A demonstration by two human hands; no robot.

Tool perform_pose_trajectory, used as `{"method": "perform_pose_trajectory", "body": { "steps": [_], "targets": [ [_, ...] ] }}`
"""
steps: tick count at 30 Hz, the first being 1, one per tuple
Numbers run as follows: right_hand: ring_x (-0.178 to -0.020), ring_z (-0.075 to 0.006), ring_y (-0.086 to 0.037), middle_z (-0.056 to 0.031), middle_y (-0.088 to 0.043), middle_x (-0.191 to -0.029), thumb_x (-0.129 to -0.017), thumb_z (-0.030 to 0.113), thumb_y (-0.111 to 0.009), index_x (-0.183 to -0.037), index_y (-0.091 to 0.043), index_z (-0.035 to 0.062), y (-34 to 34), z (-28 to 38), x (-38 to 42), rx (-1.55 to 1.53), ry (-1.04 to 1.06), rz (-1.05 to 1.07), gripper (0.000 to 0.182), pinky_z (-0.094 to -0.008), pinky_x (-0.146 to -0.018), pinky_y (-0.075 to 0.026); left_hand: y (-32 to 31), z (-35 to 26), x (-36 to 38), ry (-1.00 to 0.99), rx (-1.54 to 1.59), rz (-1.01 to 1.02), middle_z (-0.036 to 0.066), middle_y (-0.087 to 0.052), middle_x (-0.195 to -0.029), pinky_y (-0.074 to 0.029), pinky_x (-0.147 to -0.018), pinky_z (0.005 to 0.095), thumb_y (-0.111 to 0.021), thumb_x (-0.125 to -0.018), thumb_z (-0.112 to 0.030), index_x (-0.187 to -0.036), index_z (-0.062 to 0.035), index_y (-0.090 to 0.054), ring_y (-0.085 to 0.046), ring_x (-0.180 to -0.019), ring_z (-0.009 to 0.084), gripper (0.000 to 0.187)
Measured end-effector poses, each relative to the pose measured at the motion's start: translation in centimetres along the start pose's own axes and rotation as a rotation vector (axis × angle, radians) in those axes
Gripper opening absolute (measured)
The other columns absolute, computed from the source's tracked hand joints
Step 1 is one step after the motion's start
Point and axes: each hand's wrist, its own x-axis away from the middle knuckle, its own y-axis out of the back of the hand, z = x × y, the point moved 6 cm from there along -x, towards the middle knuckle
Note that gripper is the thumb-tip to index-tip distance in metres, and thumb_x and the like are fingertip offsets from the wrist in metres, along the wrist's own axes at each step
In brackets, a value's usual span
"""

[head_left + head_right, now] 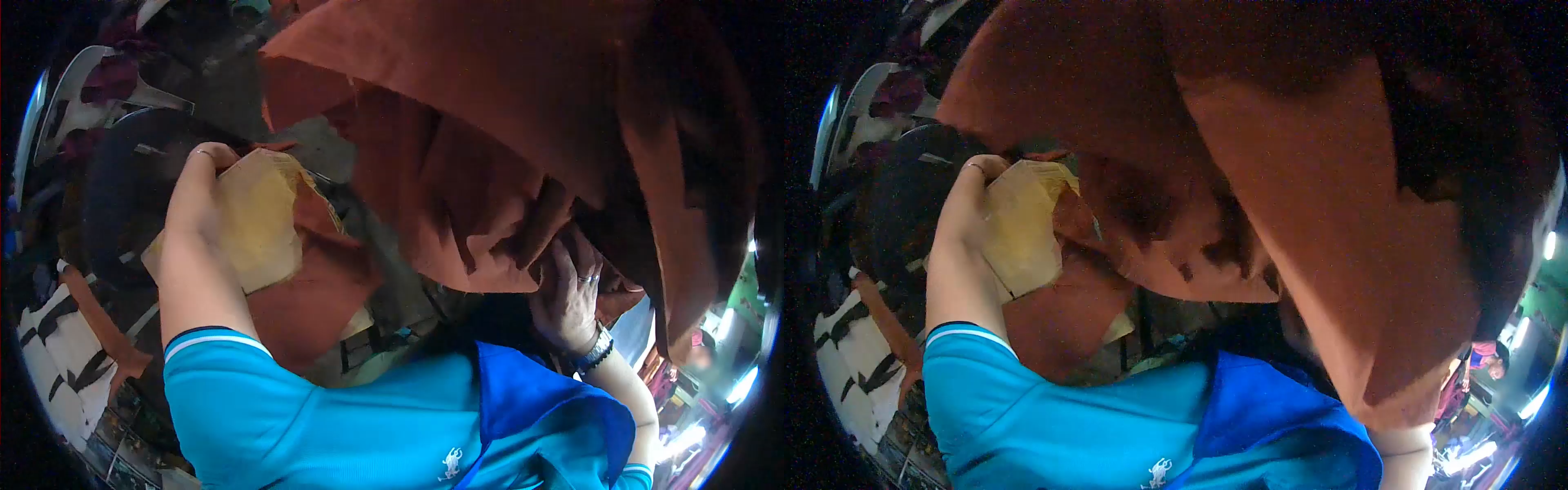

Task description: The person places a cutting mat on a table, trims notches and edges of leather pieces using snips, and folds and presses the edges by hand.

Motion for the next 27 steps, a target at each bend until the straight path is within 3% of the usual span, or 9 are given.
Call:
{"method": "perform_pose_trajectory", "body": {
  "steps": [9, 12, 15, 18, 22, 27],
  "targets": [
    [-0.129, -0.0427, -0.035, -0.0240, -0.036, -0.144, -0.073, 0.003, -0.069, -0.132, -0.053, 0.0106, -0.6, -0.1, -0.5, 0.063, -0.097, 0.116, 0.062, -0.0537, -0.107, -0.029, 0.4, 0.8, -3.4, -0.030, -0.072, 0.014, 0.002, -0.074, -0.094, -0.054, -0.069, 0.0319, -0.070, -0.083, -0.020, -0.119, -0.0078, -0.068, -0.066, -0.072, 0.0163, 0.039],
    [-0.129, -0.0423, -0.035, -0.0232, -0.037, -0.144, -0.074, 0.003, -0.068, -0.132, -0.053, 0.0108, -0.9, -0.4, 0.3, -0.005, -0.069, 0.026, 0.061, -0.0554, -0.105, -0.029, 0.3, 1.1, -4.0, -0.041, -0.082, 0.017, 0.002, -0.074, -0.094, -0.054, -0.069, 0.0318, -0.070, -0.083, -0.018, -0.118, -0.0074, -0.069, -0.066, -0.072, 0.0162, 0.037],
    [-0.128, -0.0429, -0.036, -0.0245, -0.037, -0.143, -0.075, 0.002, -0.067, -0.132, -0.052, 0.0079, -1.2, -0.1, -0.1, 0.179, 0.011, 0.254, 0.060, -0.0556, -0.104, -0.030, 0.5, 1.2, -4.6, -0.054, -0.087, 0.018, 0.002, -0.074, -0.094, -0.054, -0.069, 0.0316, -0.070, -0.083, -0.017, -0.117, -0.0070, -0.069, -0.066, -0.072, 0.0161, 0.035],
    [-0.128, -0.0444, -0.036, -0.0275, -0.037, -0.142, -0.076, 0.001, -0.065, -0.134, -0.049, 0.0047, -1.2, -0.6, 1.1, 0.148, 0.063, 0.126, 0.061, -0.0558, -0.102, -0.032, 0.6, 1.0, -5.1, -0.069, -0.107, 0.014, 0.002, -0.074, -0.093, -0.053, -0.068, 0.0315, -0.069, -0.083, -0.015, -0.115, -0.0066, -0.070, -0.066, -0.072, 0.0160, 0.034],
    [-0.127, -0.0466, -0.038, -0.0300, -0.037, -0.141, -0.079, 0.001, -0.063, -0.138, -0.043, 0.0042, -1.2, -1.2, 1.6, 0.030, -0.020, 0.018, 0.062, -0.0570, -0.102, -0.035, 1.5, 1.5, -5.4, -0.104, -0.112, -0.010, 0.002, -0.074, -0.093, -0.053, -0.068, 0.0313, -0.069, -0.083, -0.013, -0.114, -0.0060, -0.071, -0.066, -0.072, 0.0159, 0.031],
    [-0.128, -0.0480, -0.039, -0.0304, -0.036, -0.142, -0.083, 0.002, -0.061, -0.140, -0.040, 0.0051, -0.7, -0.7, 0.8, 0.045, -0.013, -0.005, 0.060, -0.0581, -0.106, -0.033, 4.3, 3.1, -5.7, -0.289, -0.104, -0.082, 0.003, -0.074, -0.092, -0.052, -0.068, 0.0310, -0.069, -0.083, -0.011, -0.111, -0.0054, -0.071, -0.066, -0.072, 0.0157, 0.029]
  ]
}}
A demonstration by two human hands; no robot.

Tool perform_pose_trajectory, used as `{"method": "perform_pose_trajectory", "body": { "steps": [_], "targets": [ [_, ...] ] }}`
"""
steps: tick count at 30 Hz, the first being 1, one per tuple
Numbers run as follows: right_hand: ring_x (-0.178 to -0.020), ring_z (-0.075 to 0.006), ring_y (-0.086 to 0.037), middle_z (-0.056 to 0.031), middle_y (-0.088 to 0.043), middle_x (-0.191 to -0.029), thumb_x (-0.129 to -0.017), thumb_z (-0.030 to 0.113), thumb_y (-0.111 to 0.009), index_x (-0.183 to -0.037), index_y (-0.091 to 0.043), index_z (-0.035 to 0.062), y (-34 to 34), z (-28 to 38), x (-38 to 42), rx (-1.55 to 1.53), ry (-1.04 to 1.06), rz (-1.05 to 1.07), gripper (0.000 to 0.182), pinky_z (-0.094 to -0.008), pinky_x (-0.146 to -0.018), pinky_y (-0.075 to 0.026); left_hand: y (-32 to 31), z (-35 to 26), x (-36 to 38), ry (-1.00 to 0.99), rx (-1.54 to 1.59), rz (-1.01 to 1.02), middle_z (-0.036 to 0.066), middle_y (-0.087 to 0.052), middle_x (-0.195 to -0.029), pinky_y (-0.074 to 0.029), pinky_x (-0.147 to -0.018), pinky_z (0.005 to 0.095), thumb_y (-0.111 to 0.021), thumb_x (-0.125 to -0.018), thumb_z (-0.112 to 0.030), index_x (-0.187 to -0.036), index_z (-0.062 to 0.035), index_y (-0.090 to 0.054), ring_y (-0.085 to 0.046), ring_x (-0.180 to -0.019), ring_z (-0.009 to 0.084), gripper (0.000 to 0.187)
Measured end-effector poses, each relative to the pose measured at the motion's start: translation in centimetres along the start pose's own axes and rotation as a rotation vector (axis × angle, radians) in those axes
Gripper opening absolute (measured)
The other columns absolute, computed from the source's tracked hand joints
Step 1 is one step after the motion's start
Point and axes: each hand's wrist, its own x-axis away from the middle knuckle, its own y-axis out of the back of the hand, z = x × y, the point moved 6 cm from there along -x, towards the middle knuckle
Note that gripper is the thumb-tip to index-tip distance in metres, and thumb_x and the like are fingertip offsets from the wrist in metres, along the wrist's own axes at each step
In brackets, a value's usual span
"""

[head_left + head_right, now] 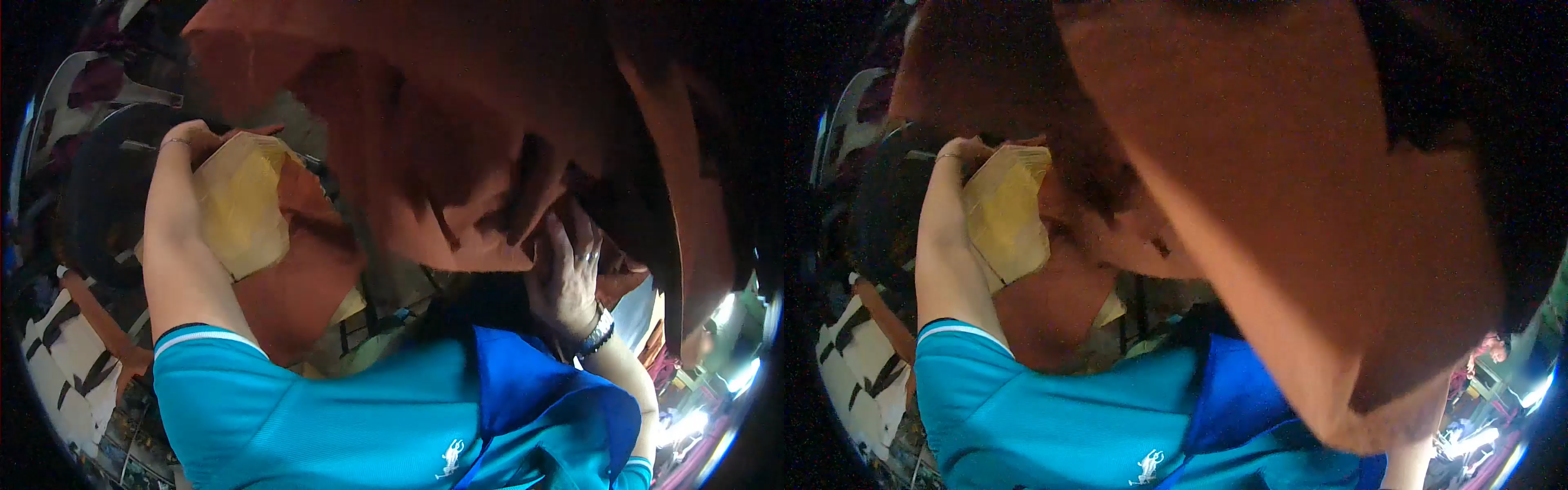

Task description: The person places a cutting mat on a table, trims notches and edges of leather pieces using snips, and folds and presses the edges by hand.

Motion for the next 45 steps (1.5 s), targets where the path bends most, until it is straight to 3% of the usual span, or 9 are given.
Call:
{"method": "perform_pose_trajectory", "body": {
  "steps": [4, 10, 14, 18, 21, 27, 30, 34, 45],
  "targets": [
    [-0.131, -0.0471, -0.037, -0.0283, -0.035, -0.144, -0.084, 0.006, -0.062, -0.141, -0.040, 0.0057, 0.3, 0.8, -1.1, -0.084, 0.023, -0.018, 0.061, -0.0565, -0.110, -0.030, 4.9, 0.7, 3.6, -0.245, 0.079, -0.329, 0.003, -0.074, -0.092, -0.052, -0.067, 0.0308, -0.068, -0.083, -0.009, -0.110, -0.0048, -0.072, -0.066, -0.072, 0.0156, 0.027],
    [-0.129, -0.0451, -0.041, -0.0210, -0.041, -0.143, -0.084, 0.017, -0.066, -0.144, -0.040, 0.0150, 1.5, 0.9, -1.2, -0.054, 0.040, -0.112, 0.065, -0.0564, -0.110, -0.031, 7.5, -9.3, 30.4, -0.522, 0.374, -1.605, 0.004, -0.071, -0.089, -0.049, -0.072, 0.0255, -0.065, -0.092, -0.015, -0.111, -0.0043, -0.068, -0.061, -0.079, 0.0095, 0.021],
    [-0.132, -0.0407, -0.040, -0.0165, -0.037, -0.146, -0.079, 0.021, -0.074, -0.144, -0.041, 0.0206, 2.3, 0.6, -0.4, -0.282, 0.210, -0.350, 0.072, -0.0593, -0.109, -0.031, -3.1, -24.1, 41.3, -0.620, 0.232, -1.311, 0.000, -0.068, -0.101, -0.048, -0.080, 0.0243, -0.062, -0.095, -0.013, -0.105, -0.0065, -0.069, -0.061, -0.089, 0.0092, 0.014],
    [-0.126, -0.0351, -0.050, -0.0137, -0.048, -0.137, -0.077, 0.023, -0.074, -0.141, -0.045, 0.0234, 3.7, 5.8, 2.0, -0.342, 0.573, -0.438, 0.070, -0.0634, -0.112, -0.022, -17.4, -36.5, 42.1, -1.306, -0.128, -0.737, 0.006, -0.068, -0.085, -0.054, -0.069, 0.0348, -0.066, -0.080, -0.010, -0.087, -0.0120, -0.070, -0.066, -0.078, 0.0245, 0.008],
    [-0.093, -0.0208, -0.063, -0.0023, -0.063, -0.093, -0.081, 0.024, -0.059, -0.112, -0.063, 0.0145, 3.4, 7.5, 2.8, -0.279, 0.467, -0.076, 0.032, -0.0629, -0.115, -0.019, -20.1, -38.7, 43.0, -1.581, 0.189, -0.452, 0.005, -0.066, -0.081, -0.053, -0.066, 0.0343, -0.069, -0.079, -0.013, -0.084, -0.0124, -0.068, -0.066, -0.075, 0.0229, 0.005],
    [-0.096, -0.0261, -0.058, -0.0037, -0.060, -0.090, -0.072, 0.015, -0.060, -0.099, -0.064, 0.0110, 3.4, -0.5, 7.3, -0.145, 0.319, 0.036, 0.027, -0.0605, -0.117, -0.018, 2.8, -18.4, 33.6, -0.494, 0.000, -1.483, 0.016, -0.070, -0.104, -0.052, -0.086, 0.0361, -0.070, -0.087, -0.031, -0.109, -0.0030, -0.070, -0.067, -0.097, 0.0286, 0.036],
    [-0.098, -0.0334, -0.053, -0.0068, -0.055, -0.091, -0.068, 0.003, -0.055, -0.103, -0.063, 0.0084, 1.7, -2.0, 8.2, -0.324, 0.306, 0.137, 0.036, -0.0604, -0.118, -0.016, 9.0, -1.8, 24.4, 0.333, -0.237, -1.259, 0.014, -0.023, -0.158, -0.020, -0.105, 0.0746, -0.050, -0.083, -0.076, -0.146, -0.0360, -0.041, -0.019, -0.142, 0.0455, 0.076],
    [-0.096, -0.0329, -0.052, -0.0066, -0.054, -0.089, -0.070, 0.000, -0.055, -0.104, -0.062, 0.0083, 1.3, -2.2, 7.4, -0.423, 0.269, 0.198, 0.036, -0.0609, -0.117, -0.015, 11.1, 7.4, 18.4, 0.388, -0.176, -1.162, 0.014, -0.023, -0.158, -0.014, -0.108, 0.0740, -0.049, -0.078, -0.082, -0.145, -0.0380, -0.041, -0.014, -0.144, 0.0463, 0.080],
    [-0.096, -0.0331, -0.053, -0.0064, -0.054, -0.088, -0.072, 0.007, -0.062, -0.103, -0.061, 0.0099, 2.8, -0.7, 6.2, -0.489, 0.265, 0.154, 0.032, -0.0568, -0.116, -0.017, 12.1, -1.7, 17.9, 0.196, -0.368, -1.331, 0.022, -0.058, -0.129, -0.022, -0.111, 0.0522, -0.049, -0.076, -0.083, -0.128, -0.0099, -0.058, -0.045, -0.131, 0.0364, 0.090]
  ]
}}
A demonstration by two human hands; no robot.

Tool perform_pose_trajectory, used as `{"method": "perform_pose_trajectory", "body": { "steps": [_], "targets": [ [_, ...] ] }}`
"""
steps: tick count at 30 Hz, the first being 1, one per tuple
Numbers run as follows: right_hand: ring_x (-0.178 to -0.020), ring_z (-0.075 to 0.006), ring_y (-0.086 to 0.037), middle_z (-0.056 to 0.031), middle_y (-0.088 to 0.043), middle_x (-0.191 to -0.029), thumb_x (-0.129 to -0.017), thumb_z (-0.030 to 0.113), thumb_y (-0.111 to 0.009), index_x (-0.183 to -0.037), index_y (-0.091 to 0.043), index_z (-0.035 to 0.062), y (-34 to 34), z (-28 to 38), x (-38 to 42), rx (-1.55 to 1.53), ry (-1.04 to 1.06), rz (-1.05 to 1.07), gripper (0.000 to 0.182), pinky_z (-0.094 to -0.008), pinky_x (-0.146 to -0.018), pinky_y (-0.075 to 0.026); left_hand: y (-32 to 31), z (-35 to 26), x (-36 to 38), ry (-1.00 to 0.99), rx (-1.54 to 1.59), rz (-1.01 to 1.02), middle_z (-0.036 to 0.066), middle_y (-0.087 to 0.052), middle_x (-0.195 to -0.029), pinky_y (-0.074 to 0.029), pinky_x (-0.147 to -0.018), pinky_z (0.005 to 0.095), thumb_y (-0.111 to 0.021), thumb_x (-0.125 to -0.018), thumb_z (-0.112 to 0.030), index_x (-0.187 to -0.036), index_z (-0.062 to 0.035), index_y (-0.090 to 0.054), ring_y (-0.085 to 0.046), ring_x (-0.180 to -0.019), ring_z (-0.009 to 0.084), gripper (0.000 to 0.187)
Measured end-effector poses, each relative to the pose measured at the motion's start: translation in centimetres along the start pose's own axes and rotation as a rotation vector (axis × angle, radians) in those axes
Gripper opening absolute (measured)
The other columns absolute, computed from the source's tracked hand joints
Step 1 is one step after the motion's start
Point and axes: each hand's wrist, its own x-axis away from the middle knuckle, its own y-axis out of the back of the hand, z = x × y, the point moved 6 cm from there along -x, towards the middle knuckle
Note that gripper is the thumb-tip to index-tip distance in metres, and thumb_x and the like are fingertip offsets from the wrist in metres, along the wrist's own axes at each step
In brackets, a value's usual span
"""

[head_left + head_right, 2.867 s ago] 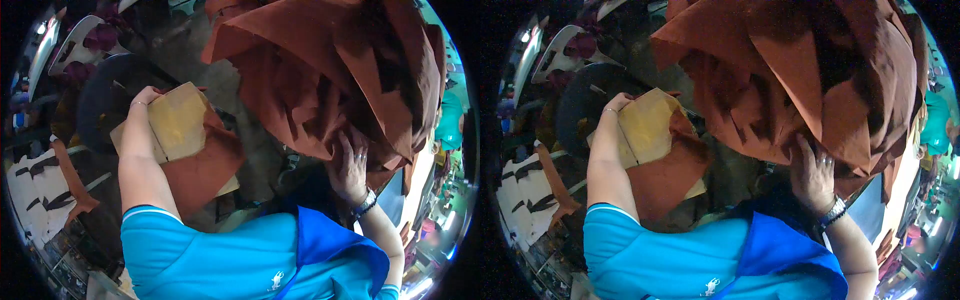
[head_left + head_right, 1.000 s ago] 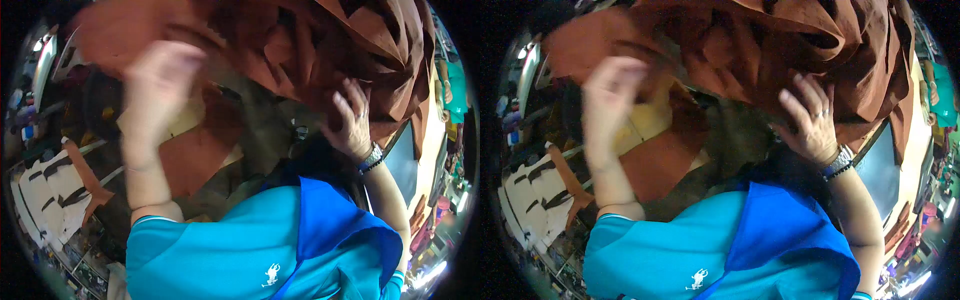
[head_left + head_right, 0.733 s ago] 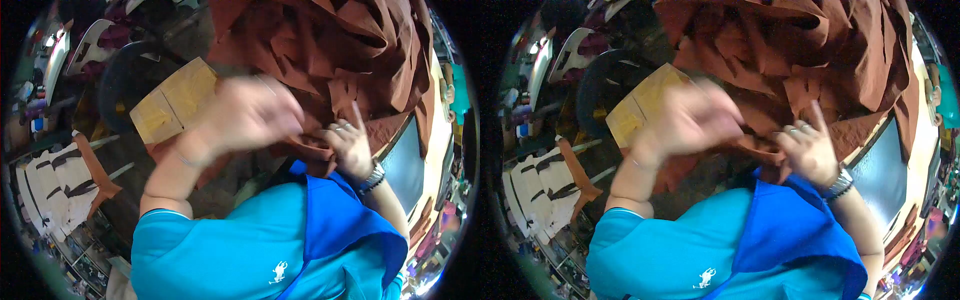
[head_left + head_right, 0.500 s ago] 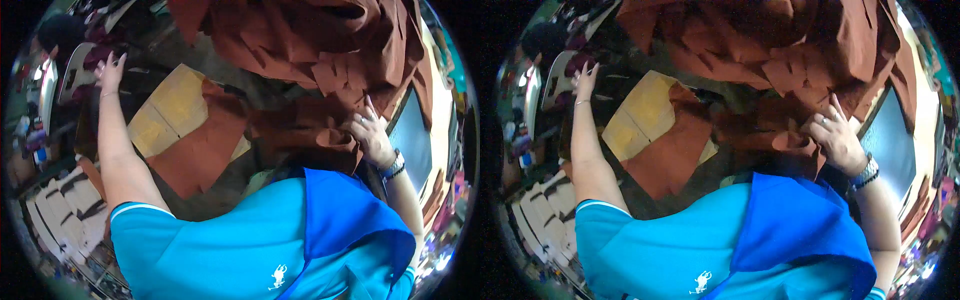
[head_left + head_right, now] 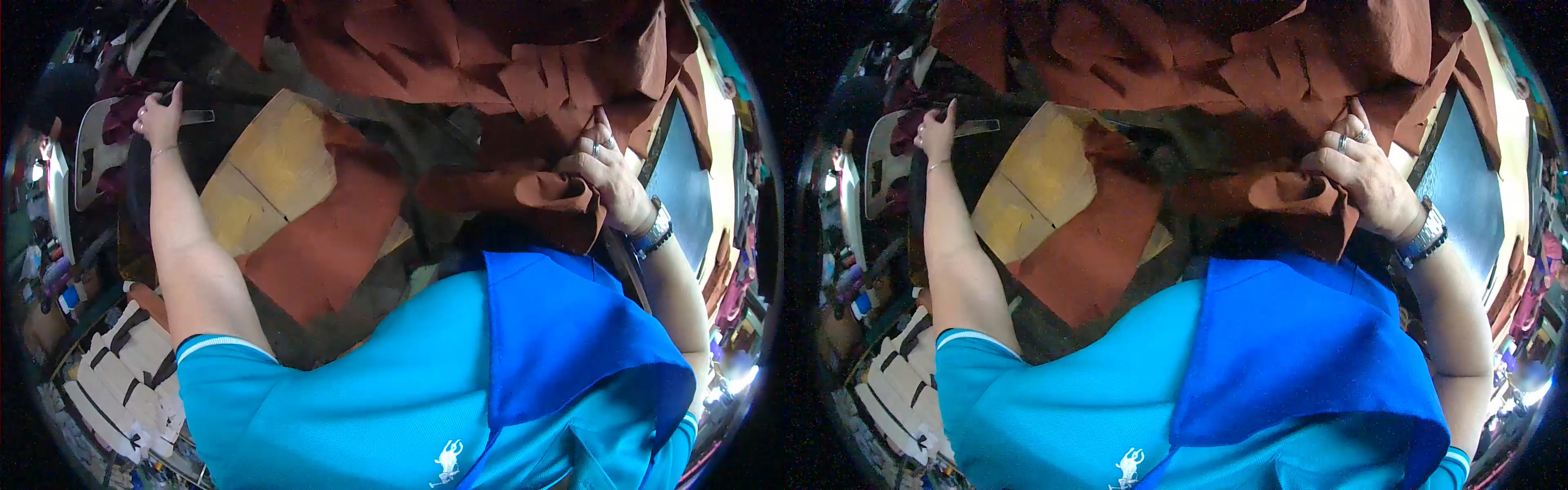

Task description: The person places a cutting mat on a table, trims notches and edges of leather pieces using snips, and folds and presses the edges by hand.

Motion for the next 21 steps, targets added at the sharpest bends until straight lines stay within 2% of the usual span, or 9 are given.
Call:
{"method": "perform_pose_trajectory", "body": {
  "steps": [5, 8, 11, 12, 13, 15, 16, 19, 21],
  "targets": [
    [-0.100, -0.0341, -0.052, -0.0103, -0.054, -0.093, -0.069, 0.003, -0.058, -0.104, -0.060, 0.0075, 0.3, 0.7, -0.5, 0.073, 0.017, -0.002, 0.036, -0.0522, -0.113, -0.024, 0.2, -1.8, -1.2, 0.066, -0.002, 0.182, 0.021, -0.043, -0.144, -0.024, -0.108, 0.0648, -0.059, -0.068, -0.084, -0.137, -0.0130, -0.050, -0.028, -0.140, 0.0412, 0.100],
    [-0.097, -0.0347, -0.050, -0.0112, -0.053, -0.092, -0.064, 0.000, -0.057, -0.106, -0.057, 0.0072, 0.1, 0.1, -0.5, 0.086, 0.068, -0.103, 0.043, -0.0454, -0.102, -0.033, 4.7, -7.1, 4.1, 0.037, 0.111, 0.009, 0.018, -0.038, -0.149, -0.026, -0.102, 0.0729, -0.063, -0.070, -0.080, -0.140, -0.0122, -0.046, -0.026, -0.140, 0.0416, 0.098],
    [-0.097, -0.0336, -0.050, -0.0099, -0.054, -0.092, -0.062, -0.002, -0.057, -0.104, -0.057, 0.0081, 0.2, -0.1, -1.0, 0.025, 0.091, -0.142, 0.042, -0.0424, -0.092, -0.037, 9.0, -17.1, 15.3, -0.461, 0.256, -0.217, 0.016, -0.041, -0.145, -0.027, -0.100, 0.0752, -0.069, -0.073, -0.067, -0.141, -0.0064, -0.041, -0.038, -0.135, 0.0362, 0.096],
    [-0.096, -0.0336, -0.049, -0.0105, -0.054, -0.092, -0.065, 0.000, -0.059, -0.103, -0.057, 0.0076, -0.1, -0.3, -0.9, 0.034, 0.144, -0.182, 0.039, -0.0420, -0.090, -0.038, 10.5, -20.4, 21.3, -0.698, 0.358, -0.192, 0.018, -0.044, -0.142, -0.027, -0.100, 0.0753, -0.072, -0.070, -0.062, -0.139, -0.0063, -0.046, -0.040, -0.133, 0.0370, 0.092],
    [-0.100, -0.0341, -0.050, -0.0110, -0.057, -0.096, -0.068, 0.001, -0.061, -0.105, -0.058, 0.0074, 0.0, -0.1, -0.7, 0.038, 0.085, -0.185, 0.038, -0.0423, -0.092, -0.039, 14.7, -25.0, 27.7, -0.746, 0.124, 0.261, 0.019, -0.044, -0.143, -0.022, -0.102, 0.0754, -0.074, -0.066, -0.060, -0.130, -0.0055, -0.056, -0.042, -0.133, 0.0367, 0.086],
    [-0.105, -0.0350, -0.051, -0.0116, -0.060, -0.103, -0.068, 0.000, -0.062, -0.107, -0.058, 0.0064, -0.1, -1.0, -0.6, 0.056, 0.161, -0.170, 0.039, -0.0423, -0.093, -0.042, 15.4, -27.9, 37.7, -1.054, 0.480, 0.298, 0.021, -0.040, -0.147, -0.008, -0.108, 0.0744, -0.076, -0.060, -0.060, -0.117, -0.0070, -0.066, -0.026, -0.143, 0.0388, 0.078],
    [-0.109, -0.0357, -0.052, -0.0123, -0.061, -0.108, -0.068, -0.004, -0.062, -0.108, -0.059, 0.0052, 0.2, -1.1, -0.3, 0.012, 0.082, -0.104, 0.042, -0.0417, -0.095, -0.043, 14.1, -28.5, 41.7, -1.133, 0.317, 0.501, 0.021, -0.036, -0.150, -0.006, -0.107, 0.0754, -0.076, -0.061, -0.057, -0.118, -0.0090, -0.066, -0.018, -0.146, 0.0399, 0.076],
    [-0.108, -0.0364, -0.052, -0.0130, -0.061, -0.108, -0.068, -0.005, -0.063, -0.107, -0.058, 0.0033, 2.3, -0.4, 2.0, 0.003, 0.175, -0.245, 0.041, -0.0419, -0.093, -0.045, 8.6, -27.5, 45.7, -1.119, 0.098, 0.336, 0.017, -0.039, -0.149, -0.008, -0.106, 0.0772, -0.073, -0.067, -0.047, -0.110, -0.0135, -0.069, -0.020, -0.145, 0.0393, 0.055],
    [-0.110, -0.0359, -0.053, -0.0153, -0.060, -0.108, -0.068, 0.000, -0.054, -0.107, -0.060, 0.0010, 3.2, -1.2, 4.9, 0.006, 0.123, -0.318, 0.040, -0.0404, -0.101, -0.041, 10.3, -26.0, 43.0, -0.932, 0.218, 0.436, 0.013, -0.042, -0.148, -0.012, -0.105, 0.0779, -0.072, -0.069, -0.042, -0.107, -0.0168, -0.070, -0.023, -0.145, 0.0376, 0.045]
  ]
}}
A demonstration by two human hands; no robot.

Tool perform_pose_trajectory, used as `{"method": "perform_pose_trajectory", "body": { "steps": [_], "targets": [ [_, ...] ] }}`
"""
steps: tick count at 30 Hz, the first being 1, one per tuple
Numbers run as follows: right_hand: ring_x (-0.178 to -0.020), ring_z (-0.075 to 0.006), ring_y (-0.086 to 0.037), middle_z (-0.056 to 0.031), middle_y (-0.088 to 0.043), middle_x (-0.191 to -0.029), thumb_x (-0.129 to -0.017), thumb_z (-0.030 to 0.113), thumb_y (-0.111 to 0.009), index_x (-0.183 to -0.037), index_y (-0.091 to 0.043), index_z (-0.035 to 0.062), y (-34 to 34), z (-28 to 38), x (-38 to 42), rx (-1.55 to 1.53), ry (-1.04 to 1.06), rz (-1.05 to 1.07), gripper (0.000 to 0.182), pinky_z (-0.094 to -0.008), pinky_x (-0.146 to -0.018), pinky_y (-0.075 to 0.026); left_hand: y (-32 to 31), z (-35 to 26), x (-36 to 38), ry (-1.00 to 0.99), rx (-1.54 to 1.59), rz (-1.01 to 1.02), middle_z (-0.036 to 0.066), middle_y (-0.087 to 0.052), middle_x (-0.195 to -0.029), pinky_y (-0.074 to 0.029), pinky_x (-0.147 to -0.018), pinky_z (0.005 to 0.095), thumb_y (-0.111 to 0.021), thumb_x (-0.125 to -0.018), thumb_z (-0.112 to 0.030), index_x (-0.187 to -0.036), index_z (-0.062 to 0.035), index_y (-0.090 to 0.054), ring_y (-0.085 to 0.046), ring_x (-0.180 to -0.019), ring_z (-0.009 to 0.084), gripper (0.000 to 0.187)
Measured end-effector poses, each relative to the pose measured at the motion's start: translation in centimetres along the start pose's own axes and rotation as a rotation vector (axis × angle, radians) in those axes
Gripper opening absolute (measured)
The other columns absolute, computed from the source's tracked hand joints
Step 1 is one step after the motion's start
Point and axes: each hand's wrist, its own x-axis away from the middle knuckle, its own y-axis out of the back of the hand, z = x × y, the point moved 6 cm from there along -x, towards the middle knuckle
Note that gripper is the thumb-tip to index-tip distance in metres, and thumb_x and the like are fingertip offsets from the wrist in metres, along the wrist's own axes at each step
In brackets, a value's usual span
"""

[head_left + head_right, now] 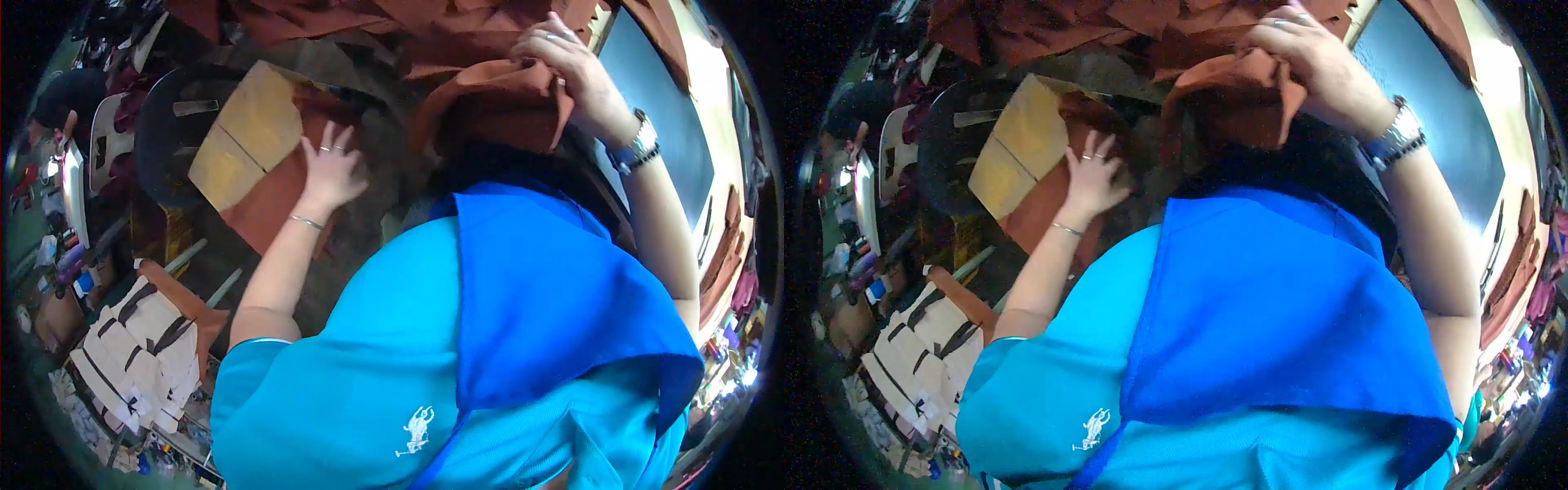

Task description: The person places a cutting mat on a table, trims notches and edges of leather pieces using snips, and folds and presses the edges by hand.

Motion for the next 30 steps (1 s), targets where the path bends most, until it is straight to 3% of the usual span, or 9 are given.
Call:
{"method": "perform_pose_trajectory", "body": {
  "steps": [2, 7, 10, 19, 22, 25, 26, 28, 30],
  "targets": [
    [-0.110, -0.0357, -0.055, -0.0145, -0.061, -0.112, -0.066, -0.006, -0.061, -0.112, -0.059, 0.0030, 1.6, -0.4, 3.0, 0.021, -0.030, -0.059, 0.046, -0.0412, -0.095, -0.045, 1.6, 1.4, -0.4, 0.065, -0.012, -0.029, 0.009, -0.043, -0.147, -0.017, -0.104, 0.0785, -0.073, -0.070, -0.038, -0.108, -0.0205, -0.068, -0.026, -0.144, 0.0357, 0.043],
    [-0.112, -0.0383, -0.058, -0.0156, -0.065, -0.108, -0.083, 0.007, -0.058, -0.109, -0.060, 0.0037, 0.8, -1.4, 8.0, -0.010, -0.211, -0.174, 0.027, -0.0427, -0.113, -0.035, -0.9, 4.3, -2.9, 0.064, 0.252, -0.082, 0.010, -0.036, -0.151, -0.028, -0.102, 0.0763, -0.074, -0.077, -0.042, -0.120, -0.0183, -0.061, -0.019, -0.146, 0.0400, 0.051],
    [-0.116, -0.0325, -0.059, -0.0141, -0.065, -0.110, -0.076, 0.020, -0.070, -0.111, -0.061, 0.0030, 0.4, -1.0, 7.9, -0.018, -0.238, -0.207, 0.039, -0.0428, -0.116, -0.030, -2.2, 4.5, -3.5, 0.112, 0.172, -0.059, 0.011, -0.031, -0.154, -0.030, -0.101, 0.0766, -0.074, -0.078, -0.043, -0.125, -0.0184, -0.058, -0.016, -0.147, 0.0408, 0.055],
    [-0.114, -0.0376, -0.057, -0.0150, -0.064, -0.108, -0.076, 0.015, -0.072, -0.108, -0.059, 0.0035, -0.1, -2.0, 8.5, -0.056, -0.215, -0.285, 0.037, -0.0418, -0.111, -0.036, -2.7, 3.5, -1.9, 0.228, 0.085, -0.126, 0.015, -0.014, -0.161, -0.027, -0.104, 0.0739, -0.073, -0.082, -0.040, -0.141, -0.0194, -0.044, -0.009, -0.148, 0.0401, 0.069],
    [-0.116, -0.0378, -0.056, -0.0151, -0.064, -0.111, -0.076, 0.014, -0.073, -0.110, -0.060, 0.0034, -0.1, -1.9, 8.4, -0.082, -0.220, -0.286, 0.038, -0.0407, -0.108, -0.039, -0.4, 0.9, -0.6, 0.221, -0.005, -0.342, 0.017, -0.029, -0.155, -0.030, -0.109, 0.0621, -0.068, -0.086, -0.036, -0.136, -0.0127, -0.048, -0.023, -0.144, 0.0395, 0.059],
    [-0.123, -0.0374, -0.053, -0.0171, -0.063, -0.118, -0.076, 0.017, -0.075, -0.115, -0.060, 0.0033, 0.0, -2.0, 8.7, 0.033, -0.232, -0.211, 0.044, -0.0402, -0.106, -0.041, -4.4, -2.7, 1.1, 0.051, 0.490, -0.240, 0.020, -0.049, -0.138, -0.040, -0.106, 0.0478, -0.067, -0.088, -0.031, -0.129, -0.0081, -0.054, -0.046, -0.129, 0.0391, 0.049],
    [-0.125, -0.0371, -0.053, -0.0179, -0.063, -0.120, -0.075, 0.017, -0.076, -0.117, -0.060, 0.0034, 0.0, -2.5, 9.2, 0.015, -0.250, -0.233, 0.047, -0.0401, -0.107, -0.040, -6.7, -3.7, 1.9, 0.067, 0.618, -0.288, 0.021, -0.060, -0.117, -0.046, -0.098, 0.0406, -0.066, -0.089, -0.027, -0.119, -0.0047, -0.059, -0.058, -0.110, 0.0378, 0.037],
    [-0.128, -0.0365, -0.051, -0.0196, -0.062, -0.123, -0.073, 0.018, -0.078, -0.120, -0.059, 0.0036, -0.3, -3.6, 9.7, -0.023, -0.275, -0.275, 0.053, -0.0399, -0.107, -0.040, -15.1, -3.9, 3.8, 0.409, 1.018, -0.108, 0.022, -0.062, -0.110, -0.046, -0.088, 0.0412, -0.058, -0.095, -0.025, -0.107, 0.0005, -0.061, -0.059, -0.106, 0.0380, 0.028],
    [-0.131, -0.0349, -0.049, -0.0209, -0.058, -0.131, -0.069, 0.018, -0.082, -0.126, -0.057, 0.0040, -0.3, -4.2, 10.2, 0.039, -0.302, -0.227, 0.064, -0.0386, -0.110, -0.037, -27.4, 0.3, 6.5, 0.766, 1.177, -0.287, 0.017, -0.065, -0.110, -0.045, -0.086, 0.0435, -0.052, -0.098, -0.029, -0.103, -0.0022, -0.064, -0.061, -0.106, 0.0319, 0.030]
  ]
}}
